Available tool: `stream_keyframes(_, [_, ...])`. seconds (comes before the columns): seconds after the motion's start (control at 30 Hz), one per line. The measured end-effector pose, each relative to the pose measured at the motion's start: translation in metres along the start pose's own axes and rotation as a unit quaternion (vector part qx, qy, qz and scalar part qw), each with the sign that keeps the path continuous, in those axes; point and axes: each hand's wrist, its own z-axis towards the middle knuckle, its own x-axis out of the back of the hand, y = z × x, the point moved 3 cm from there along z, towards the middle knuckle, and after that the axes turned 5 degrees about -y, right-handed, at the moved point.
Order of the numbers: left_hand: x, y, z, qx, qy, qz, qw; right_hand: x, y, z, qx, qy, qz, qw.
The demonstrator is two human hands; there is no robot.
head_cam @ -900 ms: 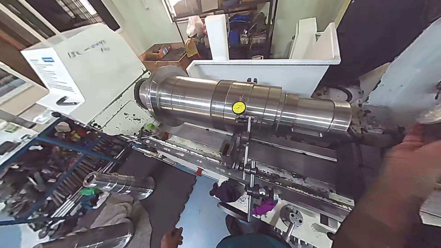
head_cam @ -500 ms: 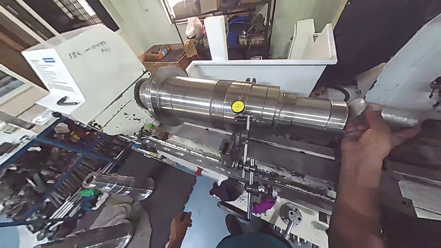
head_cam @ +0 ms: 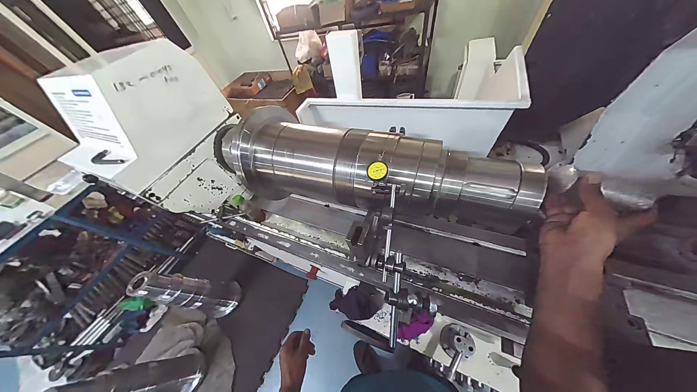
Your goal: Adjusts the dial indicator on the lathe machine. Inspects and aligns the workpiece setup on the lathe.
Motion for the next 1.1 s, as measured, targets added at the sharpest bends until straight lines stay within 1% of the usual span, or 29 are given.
stream_keyframes(0.07, [-0.006, 0.021, -0.004, -0.036, 0.012, -0.036, 0.999, 0.000, 0.000, -0.001, 0.003, -0.003, -0.005, 1.000])
stream_keyframes(0.17, [-0.012, 0.046, -0.006, -0.074, -0.002, -0.057, 0.996, 0.001, -0.001, 0.000, 0.006, -0.006, -0.010, 1.000])
stream_keyframes(0.27, [-0.016, 0.058, -0.005, -0.076, -0.008, -0.055, 0.996, 0.004, -0.001, 0.003, 0.009, 0.001, -0.016, 1.000])
stream_keyframes(0.4, [-0.017, 0.059, -0.005, -0.076, -0.008, -0.059, 0.995, 0.005, -0.004, 0.005, 0.012, 0.008, -0.013, 1.000])
stream_keyframes(0.53, [-0.013, 0.049, -0.002, -0.057, 0.002, -0.048, 0.997, 0.005, -0.009, 0.005, 0.013, 0.007, -0.010, 1.000])
stream_keyframes(0.77, [0.004, 0.020, 0.005, -0.022, 0.029, -0.030, 0.999, 0.013, -0.014, 0.012, 0.033, 0.009, -0.004, 0.999])
stream_keyframes(0.97, [0.020, -0.010, 0.005, 0.042, 0.055, 0.018, 0.997, 0.029, -0.018, 0.023, 0.039, 0.012, 0.004, 0.999])
stream_keyframes(1.1, [0.030, -0.028, 0.004, 0.087, 0.054, 0.064, 0.993, 0.033, -0.024, 0.023, 0.041, 0.031, -0.008, 0.999])
